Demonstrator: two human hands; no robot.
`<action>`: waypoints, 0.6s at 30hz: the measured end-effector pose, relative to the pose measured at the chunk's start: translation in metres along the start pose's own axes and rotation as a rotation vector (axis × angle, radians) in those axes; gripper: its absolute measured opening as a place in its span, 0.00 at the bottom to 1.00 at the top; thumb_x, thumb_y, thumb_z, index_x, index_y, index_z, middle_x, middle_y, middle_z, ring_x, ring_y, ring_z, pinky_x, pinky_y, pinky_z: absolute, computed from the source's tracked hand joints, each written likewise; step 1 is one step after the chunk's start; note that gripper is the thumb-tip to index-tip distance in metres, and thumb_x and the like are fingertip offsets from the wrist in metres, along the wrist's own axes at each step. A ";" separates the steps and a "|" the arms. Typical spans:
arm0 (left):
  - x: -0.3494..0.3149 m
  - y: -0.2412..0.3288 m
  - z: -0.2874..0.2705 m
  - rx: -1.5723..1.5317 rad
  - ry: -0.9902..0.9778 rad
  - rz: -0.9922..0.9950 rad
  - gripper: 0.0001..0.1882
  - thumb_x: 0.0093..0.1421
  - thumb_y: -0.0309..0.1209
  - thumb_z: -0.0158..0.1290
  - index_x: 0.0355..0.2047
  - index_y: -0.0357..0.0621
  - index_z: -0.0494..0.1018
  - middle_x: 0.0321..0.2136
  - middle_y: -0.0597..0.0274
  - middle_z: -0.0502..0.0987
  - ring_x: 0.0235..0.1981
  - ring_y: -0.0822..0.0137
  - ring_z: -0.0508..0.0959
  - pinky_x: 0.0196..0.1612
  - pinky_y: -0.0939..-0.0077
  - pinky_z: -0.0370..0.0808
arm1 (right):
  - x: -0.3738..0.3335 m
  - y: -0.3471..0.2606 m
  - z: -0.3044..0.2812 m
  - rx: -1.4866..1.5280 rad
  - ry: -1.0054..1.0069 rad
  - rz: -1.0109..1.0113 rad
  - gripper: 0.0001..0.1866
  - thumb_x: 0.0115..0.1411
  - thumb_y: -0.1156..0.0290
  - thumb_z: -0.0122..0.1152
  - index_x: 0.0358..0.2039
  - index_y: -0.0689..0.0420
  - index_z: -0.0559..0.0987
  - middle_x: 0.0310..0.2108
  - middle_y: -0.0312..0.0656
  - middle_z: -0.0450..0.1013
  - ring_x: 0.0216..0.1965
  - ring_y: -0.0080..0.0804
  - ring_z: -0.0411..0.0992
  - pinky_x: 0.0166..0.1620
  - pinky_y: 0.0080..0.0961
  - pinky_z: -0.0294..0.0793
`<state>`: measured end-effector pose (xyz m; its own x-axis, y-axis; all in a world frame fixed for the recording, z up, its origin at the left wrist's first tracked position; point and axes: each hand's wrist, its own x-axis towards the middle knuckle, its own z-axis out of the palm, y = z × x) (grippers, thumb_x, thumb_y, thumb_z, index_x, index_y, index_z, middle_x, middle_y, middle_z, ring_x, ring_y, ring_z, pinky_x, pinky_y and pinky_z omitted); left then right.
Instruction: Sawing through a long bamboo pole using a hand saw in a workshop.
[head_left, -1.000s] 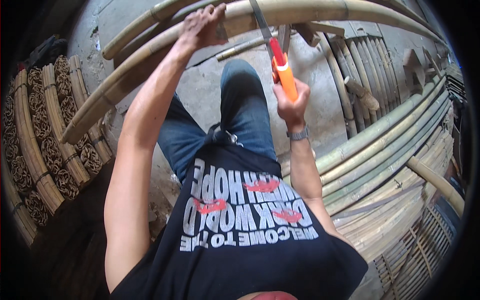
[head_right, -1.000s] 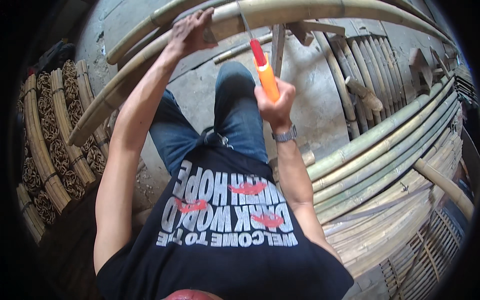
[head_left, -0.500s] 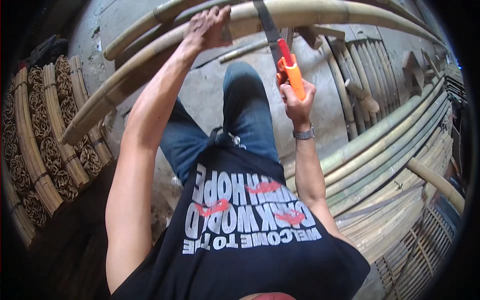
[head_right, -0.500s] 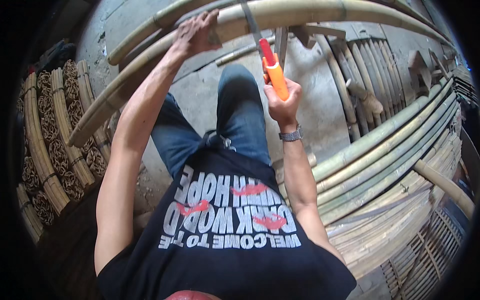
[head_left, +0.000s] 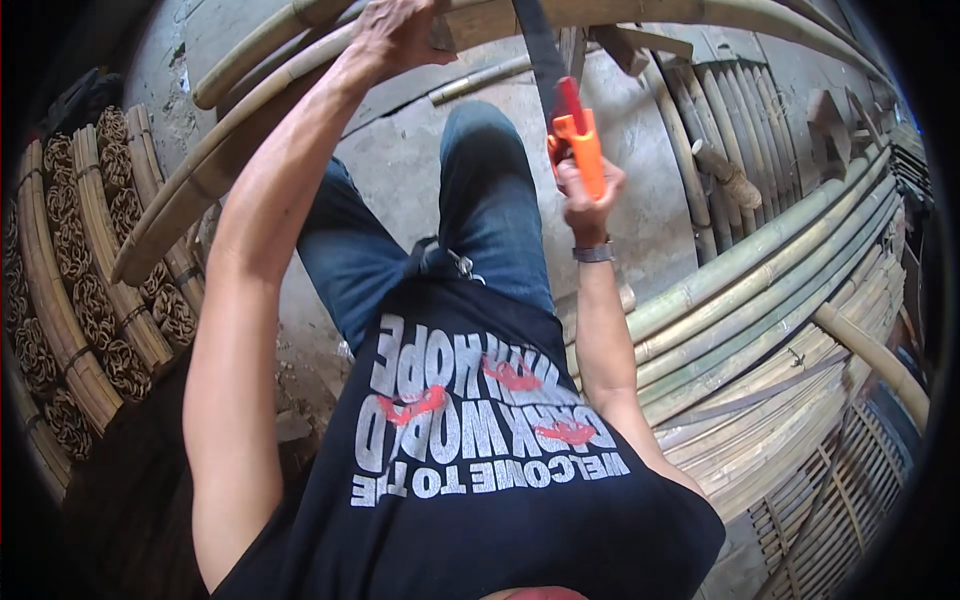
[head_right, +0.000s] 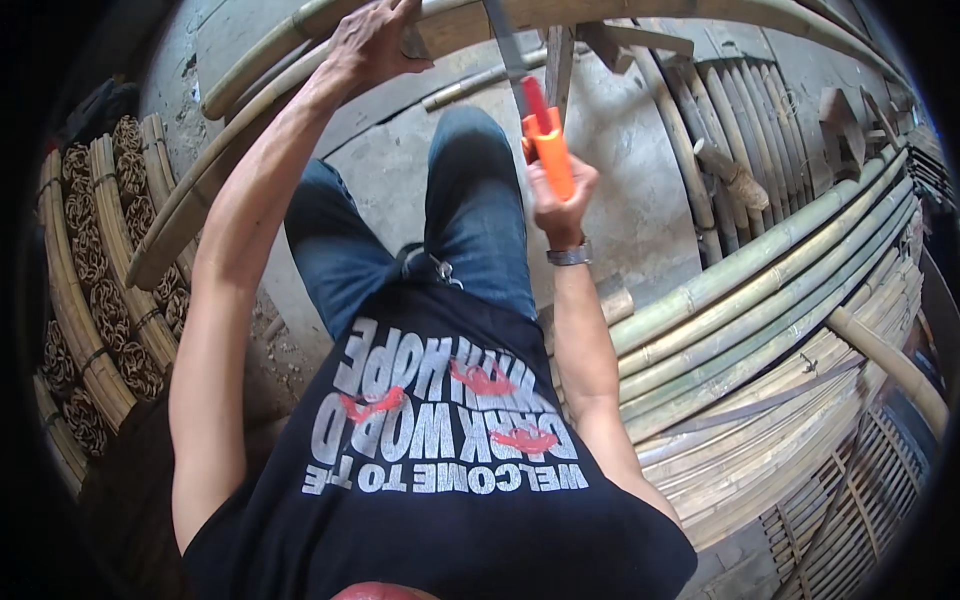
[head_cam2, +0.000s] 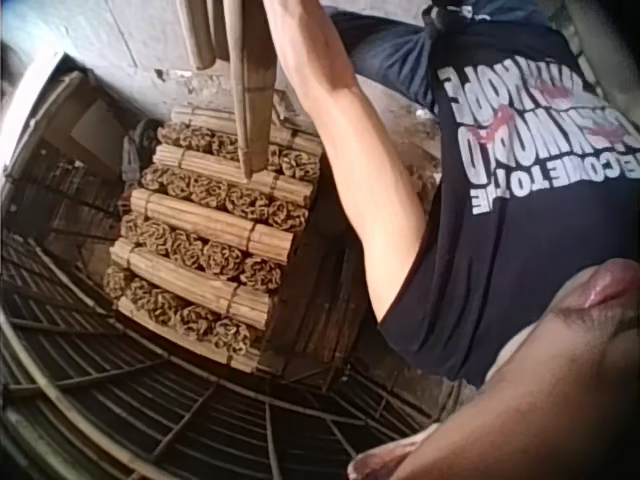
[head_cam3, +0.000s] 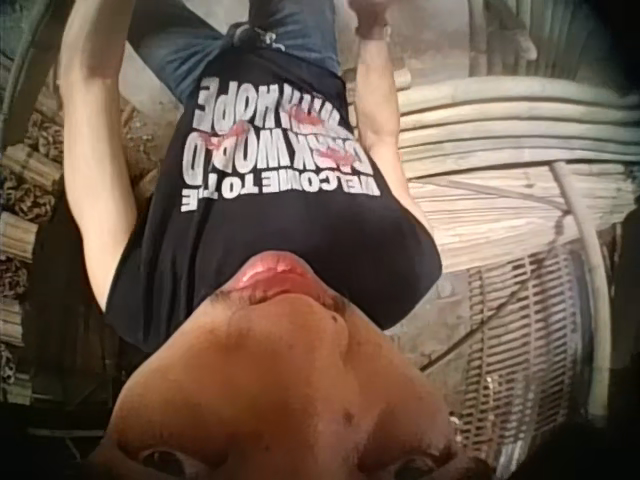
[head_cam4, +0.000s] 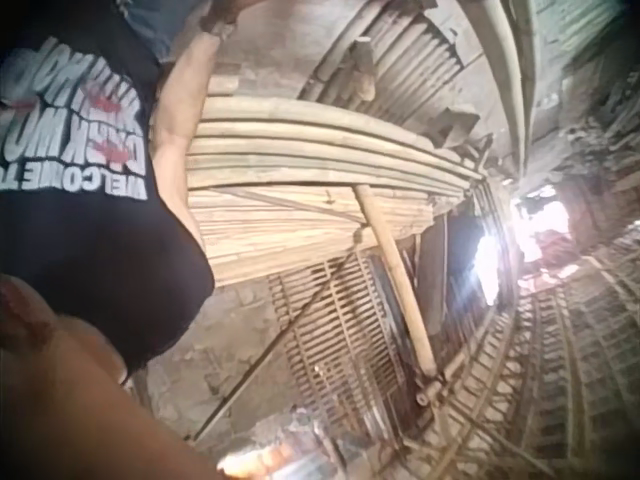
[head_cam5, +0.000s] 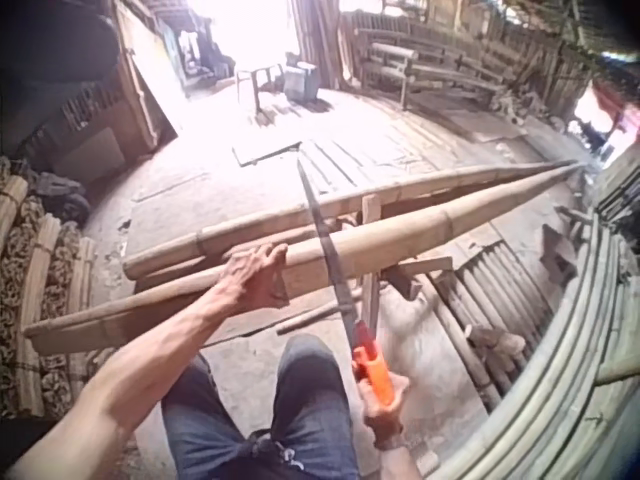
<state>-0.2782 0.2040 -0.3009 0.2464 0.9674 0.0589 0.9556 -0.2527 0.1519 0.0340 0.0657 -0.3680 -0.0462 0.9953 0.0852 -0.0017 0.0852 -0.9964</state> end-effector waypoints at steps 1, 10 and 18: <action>-0.006 0.005 0.007 -0.013 0.002 0.003 0.44 0.40 0.45 0.73 0.56 0.46 0.66 0.48 0.49 0.75 0.49 0.46 0.78 0.48 0.49 0.78 | -0.016 -0.001 -0.003 -0.159 -0.059 -0.058 0.06 0.58 0.74 0.62 0.24 0.59 0.80 0.18 0.35 0.69 0.19 0.22 0.65 0.27 0.23 0.65; -0.008 0.007 0.007 0.077 0.082 -0.036 0.49 0.36 0.45 0.75 0.58 0.44 0.66 0.48 0.49 0.75 0.49 0.47 0.79 0.51 0.53 0.78 | -0.093 -0.052 -0.051 -0.255 -0.095 -0.033 0.15 0.55 0.74 0.61 0.42 0.69 0.84 0.26 0.44 0.79 0.27 0.31 0.77 0.35 0.27 0.75; -0.009 0.011 0.016 0.115 0.218 -0.007 0.47 0.34 0.43 0.72 0.56 0.42 0.69 0.43 0.50 0.77 0.47 0.47 0.80 0.49 0.54 0.78 | 0.002 -0.033 -0.005 -0.100 -0.079 0.090 0.08 0.57 0.75 0.63 0.26 0.67 0.78 0.22 0.31 0.72 0.25 0.18 0.68 0.31 0.21 0.68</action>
<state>-0.2669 0.1927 -0.3151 0.2115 0.9390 0.2713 0.9722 -0.2305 0.0399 0.0389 0.0653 -0.3353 -0.1203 0.9927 -0.0090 0.1049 0.0037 -0.9945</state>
